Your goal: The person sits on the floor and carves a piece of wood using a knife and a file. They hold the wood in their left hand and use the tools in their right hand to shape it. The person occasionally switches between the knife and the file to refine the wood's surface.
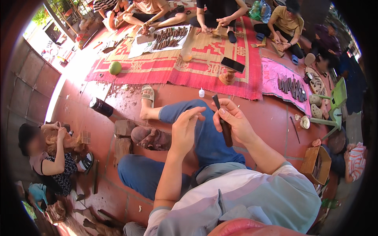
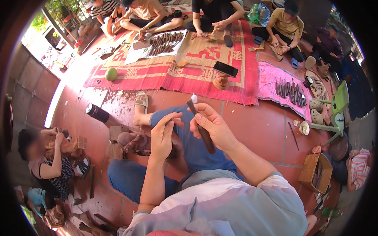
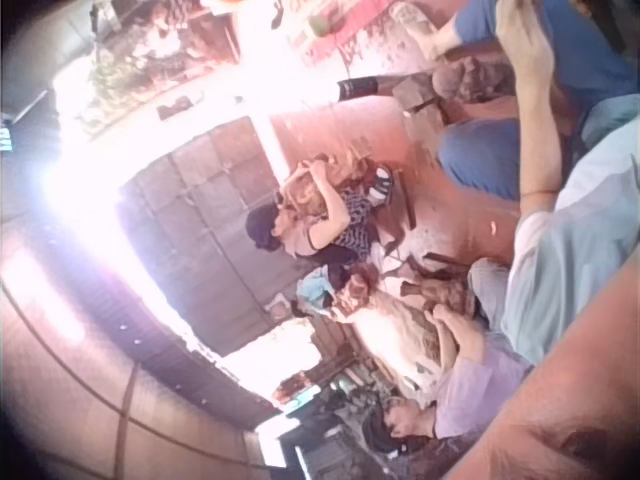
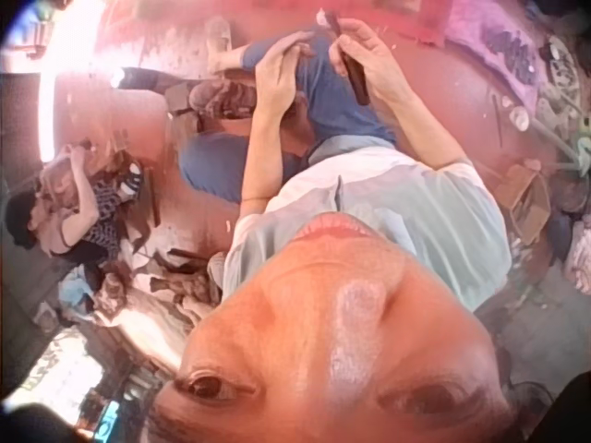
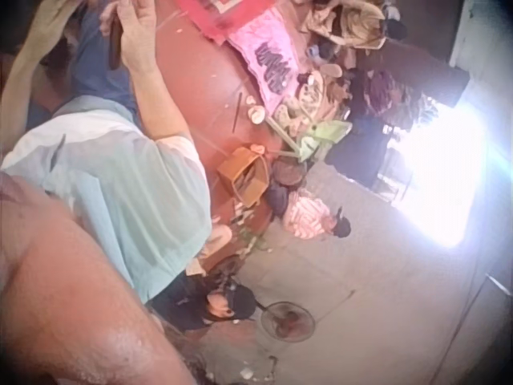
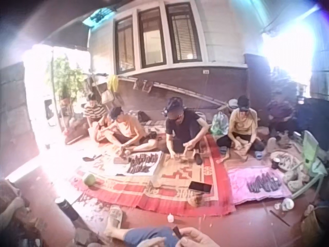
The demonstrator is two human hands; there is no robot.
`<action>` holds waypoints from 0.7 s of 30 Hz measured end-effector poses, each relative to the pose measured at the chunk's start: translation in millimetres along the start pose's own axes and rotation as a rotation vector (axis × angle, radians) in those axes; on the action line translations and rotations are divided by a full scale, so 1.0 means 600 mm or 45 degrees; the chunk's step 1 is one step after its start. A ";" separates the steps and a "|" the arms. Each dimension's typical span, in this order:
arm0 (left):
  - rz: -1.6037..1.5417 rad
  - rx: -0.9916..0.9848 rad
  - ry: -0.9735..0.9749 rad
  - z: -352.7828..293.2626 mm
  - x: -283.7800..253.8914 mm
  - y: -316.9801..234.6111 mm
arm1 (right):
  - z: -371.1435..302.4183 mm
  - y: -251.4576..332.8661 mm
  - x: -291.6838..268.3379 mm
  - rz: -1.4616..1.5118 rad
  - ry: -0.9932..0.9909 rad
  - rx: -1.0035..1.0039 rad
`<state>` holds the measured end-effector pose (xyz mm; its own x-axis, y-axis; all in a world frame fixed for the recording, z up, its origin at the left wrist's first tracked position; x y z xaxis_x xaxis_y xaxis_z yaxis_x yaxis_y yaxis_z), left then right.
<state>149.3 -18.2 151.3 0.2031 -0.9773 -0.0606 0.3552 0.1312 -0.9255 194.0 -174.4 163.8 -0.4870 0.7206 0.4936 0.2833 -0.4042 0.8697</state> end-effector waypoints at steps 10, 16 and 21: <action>-0.046 0.057 -0.013 -0.009 -0.001 0.040 | -0.013 -0.006 0.034 -0.113 0.217 0.186; 0.097 0.184 0.071 -0.008 -0.001 0.030 | -0.019 -0.004 0.031 -0.287 0.242 0.311; -0.015 0.173 0.012 -0.007 0.006 0.038 | -0.018 -0.003 0.026 -0.362 0.268 0.306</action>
<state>154.4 -19.2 128.6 0.1899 -0.9803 -0.0544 0.4781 0.1408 -0.8670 177.0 -168.4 169.9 -0.7243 0.6437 0.2471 0.2862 -0.0453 0.9571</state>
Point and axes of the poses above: each hand's wrist, its own z-axis towards the middle knuckle, its own x-axis out of the palm, y = z × x, the point moved 2 cm from there along z, towards the middle knuckle, and after that the axes turned 2 degrees about -y, right-handed, at the moved point
